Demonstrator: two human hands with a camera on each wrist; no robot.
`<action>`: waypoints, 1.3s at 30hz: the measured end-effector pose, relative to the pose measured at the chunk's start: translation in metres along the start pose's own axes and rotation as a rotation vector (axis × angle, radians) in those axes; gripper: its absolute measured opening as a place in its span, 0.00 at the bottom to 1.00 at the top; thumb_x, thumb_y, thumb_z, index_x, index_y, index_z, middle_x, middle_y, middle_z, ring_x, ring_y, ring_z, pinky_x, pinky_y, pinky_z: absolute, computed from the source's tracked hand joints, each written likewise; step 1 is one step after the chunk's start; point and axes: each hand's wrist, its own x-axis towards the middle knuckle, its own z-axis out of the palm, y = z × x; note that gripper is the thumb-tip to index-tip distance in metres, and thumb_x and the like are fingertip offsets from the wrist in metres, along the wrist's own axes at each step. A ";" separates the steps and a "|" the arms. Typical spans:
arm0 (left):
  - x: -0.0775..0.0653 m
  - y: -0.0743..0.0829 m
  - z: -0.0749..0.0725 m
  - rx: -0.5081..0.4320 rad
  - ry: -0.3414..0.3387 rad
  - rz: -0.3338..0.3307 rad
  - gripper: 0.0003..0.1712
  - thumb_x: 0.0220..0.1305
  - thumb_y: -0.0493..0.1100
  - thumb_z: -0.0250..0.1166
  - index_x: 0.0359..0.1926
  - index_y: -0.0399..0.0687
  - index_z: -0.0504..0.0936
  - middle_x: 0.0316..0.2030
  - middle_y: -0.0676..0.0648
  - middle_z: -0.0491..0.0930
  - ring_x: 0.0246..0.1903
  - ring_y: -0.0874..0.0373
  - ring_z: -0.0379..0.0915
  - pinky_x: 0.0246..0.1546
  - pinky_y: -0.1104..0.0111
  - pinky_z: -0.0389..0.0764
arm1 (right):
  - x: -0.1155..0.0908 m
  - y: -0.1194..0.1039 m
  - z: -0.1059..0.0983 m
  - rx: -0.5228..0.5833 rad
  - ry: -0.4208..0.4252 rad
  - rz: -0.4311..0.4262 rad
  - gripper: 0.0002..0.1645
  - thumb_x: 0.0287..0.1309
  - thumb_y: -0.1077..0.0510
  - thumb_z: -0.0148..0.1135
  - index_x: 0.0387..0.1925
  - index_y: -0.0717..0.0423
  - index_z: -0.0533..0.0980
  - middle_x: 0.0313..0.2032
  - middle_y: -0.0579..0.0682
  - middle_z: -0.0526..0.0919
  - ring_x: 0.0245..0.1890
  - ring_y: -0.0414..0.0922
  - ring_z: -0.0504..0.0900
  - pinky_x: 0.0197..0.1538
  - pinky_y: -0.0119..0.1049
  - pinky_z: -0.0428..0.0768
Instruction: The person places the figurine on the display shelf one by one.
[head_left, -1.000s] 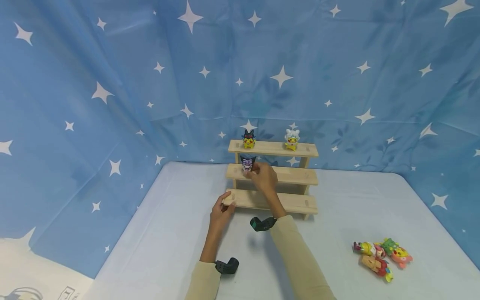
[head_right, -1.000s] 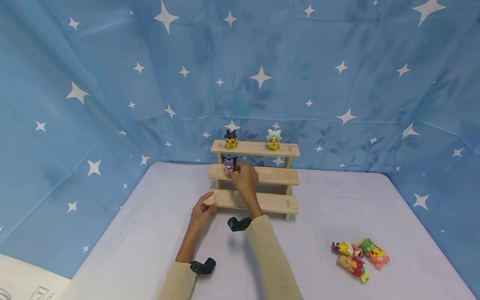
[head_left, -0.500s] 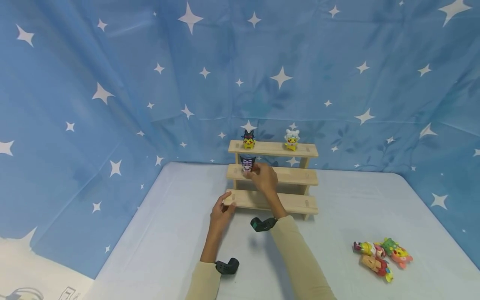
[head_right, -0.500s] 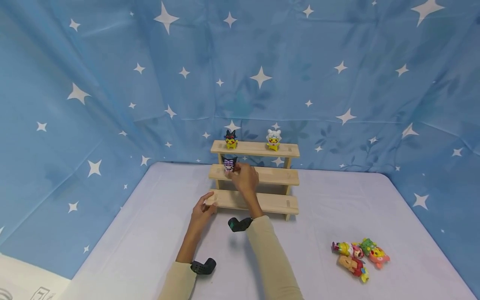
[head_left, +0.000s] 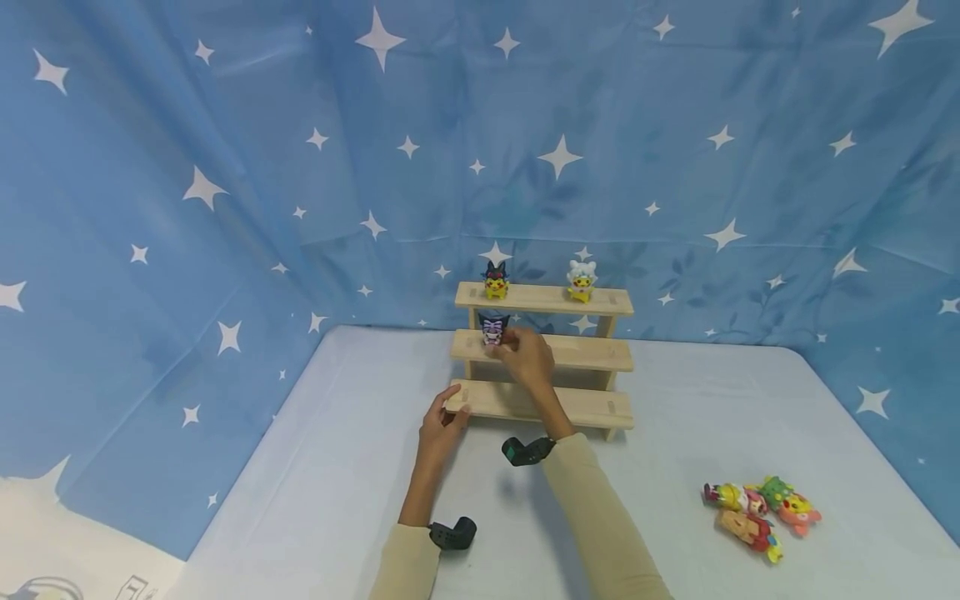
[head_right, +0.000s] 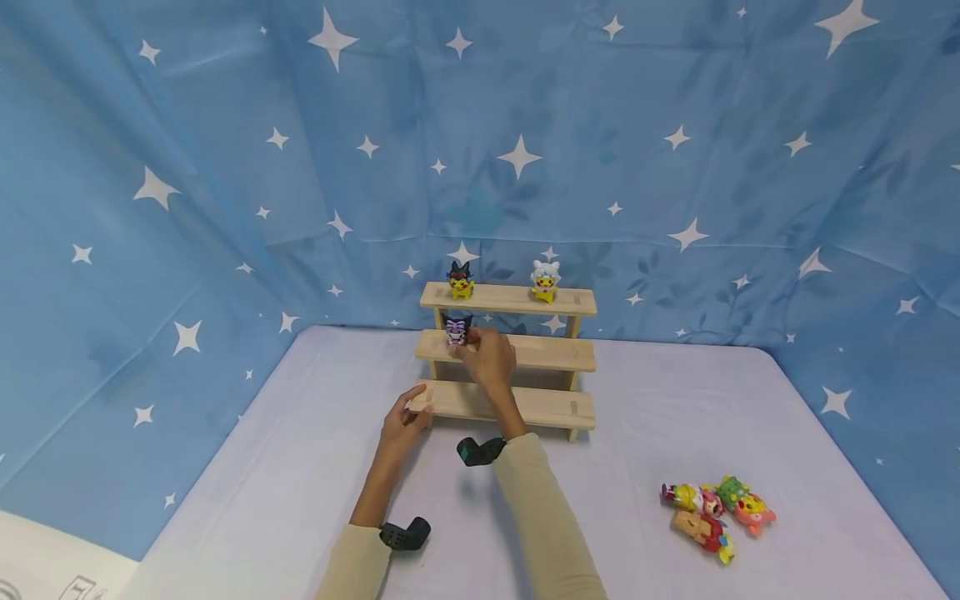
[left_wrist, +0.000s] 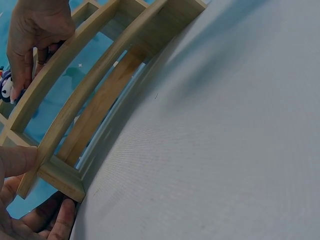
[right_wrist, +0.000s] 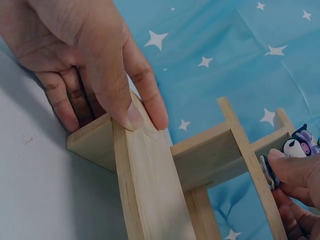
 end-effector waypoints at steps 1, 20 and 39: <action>0.002 -0.005 0.000 -0.003 0.001 0.003 0.27 0.68 0.40 0.62 0.66 0.41 0.70 0.53 0.32 0.81 0.50 0.44 0.78 0.43 0.68 0.74 | 0.000 0.000 0.000 0.001 0.002 0.002 0.16 0.52 0.48 0.72 0.38 0.53 0.84 0.37 0.52 0.87 0.39 0.51 0.83 0.45 0.50 0.76; 0.012 -0.028 0.005 0.035 0.031 0.005 0.27 0.68 0.45 0.62 0.67 0.51 0.71 0.56 0.37 0.80 0.52 0.49 0.78 0.47 0.66 0.75 | -0.002 -0.001 -0.001 0.022 0.010 0.016 0.17 0.53 0.48 0.72 0.41 0.53 0.85 0.39 0.53 0.88 0.39 0.51 0.84 0.46 0.50 0.77; 0.013 -0.027 0.003 0.035 0.035 0.011 0.28 0.68 0.44 0.63 0.67 0.50 0.71 0.57 0.35 0.78 0.53 0.46 0.77 0.47 0.64 0.75 | -0.037 0.026 -0.038 0.276 0.000 -0.017 0.14 0.64 0.57 0.62 0.46 0.63 0.81 0.42 0.59 0.85 0.43 0.54 0.83 0.50 0.47 0.80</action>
